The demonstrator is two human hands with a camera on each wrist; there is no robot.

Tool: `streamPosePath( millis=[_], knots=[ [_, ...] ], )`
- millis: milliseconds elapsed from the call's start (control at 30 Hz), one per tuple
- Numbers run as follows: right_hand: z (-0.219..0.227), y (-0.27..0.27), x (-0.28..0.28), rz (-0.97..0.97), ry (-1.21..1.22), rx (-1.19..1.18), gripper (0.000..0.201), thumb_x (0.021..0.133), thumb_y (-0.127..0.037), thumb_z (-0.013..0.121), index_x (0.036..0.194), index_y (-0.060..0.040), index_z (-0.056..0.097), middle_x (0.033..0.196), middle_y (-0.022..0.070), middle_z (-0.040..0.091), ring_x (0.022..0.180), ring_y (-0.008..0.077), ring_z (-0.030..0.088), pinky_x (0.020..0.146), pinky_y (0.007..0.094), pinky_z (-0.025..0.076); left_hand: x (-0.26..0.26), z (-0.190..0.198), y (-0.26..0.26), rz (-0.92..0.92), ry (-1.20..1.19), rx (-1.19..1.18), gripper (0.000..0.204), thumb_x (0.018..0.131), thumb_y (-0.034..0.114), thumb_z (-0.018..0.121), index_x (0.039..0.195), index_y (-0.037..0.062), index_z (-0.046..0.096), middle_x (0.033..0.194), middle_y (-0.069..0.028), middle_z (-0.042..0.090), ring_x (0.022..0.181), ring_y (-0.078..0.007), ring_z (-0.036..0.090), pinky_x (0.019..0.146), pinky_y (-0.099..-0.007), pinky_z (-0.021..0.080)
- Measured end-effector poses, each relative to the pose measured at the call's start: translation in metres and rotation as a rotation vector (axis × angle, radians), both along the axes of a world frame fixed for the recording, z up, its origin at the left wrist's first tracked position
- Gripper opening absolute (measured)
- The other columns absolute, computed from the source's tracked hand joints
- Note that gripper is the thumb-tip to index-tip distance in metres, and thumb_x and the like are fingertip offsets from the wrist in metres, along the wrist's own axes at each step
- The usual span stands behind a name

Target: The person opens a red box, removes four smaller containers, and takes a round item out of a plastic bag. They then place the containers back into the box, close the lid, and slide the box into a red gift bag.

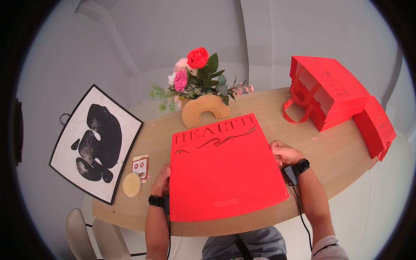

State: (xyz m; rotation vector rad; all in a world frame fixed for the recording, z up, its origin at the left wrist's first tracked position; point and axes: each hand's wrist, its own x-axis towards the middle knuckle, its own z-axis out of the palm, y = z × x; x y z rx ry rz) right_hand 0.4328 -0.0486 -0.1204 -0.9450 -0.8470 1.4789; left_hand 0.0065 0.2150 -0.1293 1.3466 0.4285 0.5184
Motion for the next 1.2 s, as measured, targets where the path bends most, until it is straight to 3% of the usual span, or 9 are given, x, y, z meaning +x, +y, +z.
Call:
streamPosePath(
  millis=[767, 1200],
  knots=[
    [-0.001, 0.0, 0.0, 0.012, 0.026, 0.037, 0.035, 0.095, -0.035, 0.073, 0.082, -0.0029, 0.067, 0.065, 0.0037, 0.065, 0.044, 0.008, 0.052, 0.041, 0.0204, 0.038, -0.002, -0.005, 0.003, 0.006, 0.013, 0.014, 0.071, 0.079, 0.074, 0.073, 0.085, 0.0033, 0.07, 0.066, 0.003, 0.06, 0.048, -0.0036, 0.046, 0.044, -0.0208, 0.031],
    [-0.005, 0.001, 0.002, -0.018, -0.023, 0.035, 0.046, 0.093, -0.045, 0.073, 0.083, -0.0007, 0.069, 0.064, 0.0038, 0.064, 0.045, 0.0083, 0.051, 0.042, 0.0213, 0.038, -0.002, 0.003, -0.001, 0.004, 0.008, -0.005, 0.072, 0.078, 0.072, 0.075, 0.089, 0.0012, 0.071, 0.068, 0.0022, 0.062, 0.049, -0.003, 0.047, 0.044, -0.0199, 0.033]
  ],
)
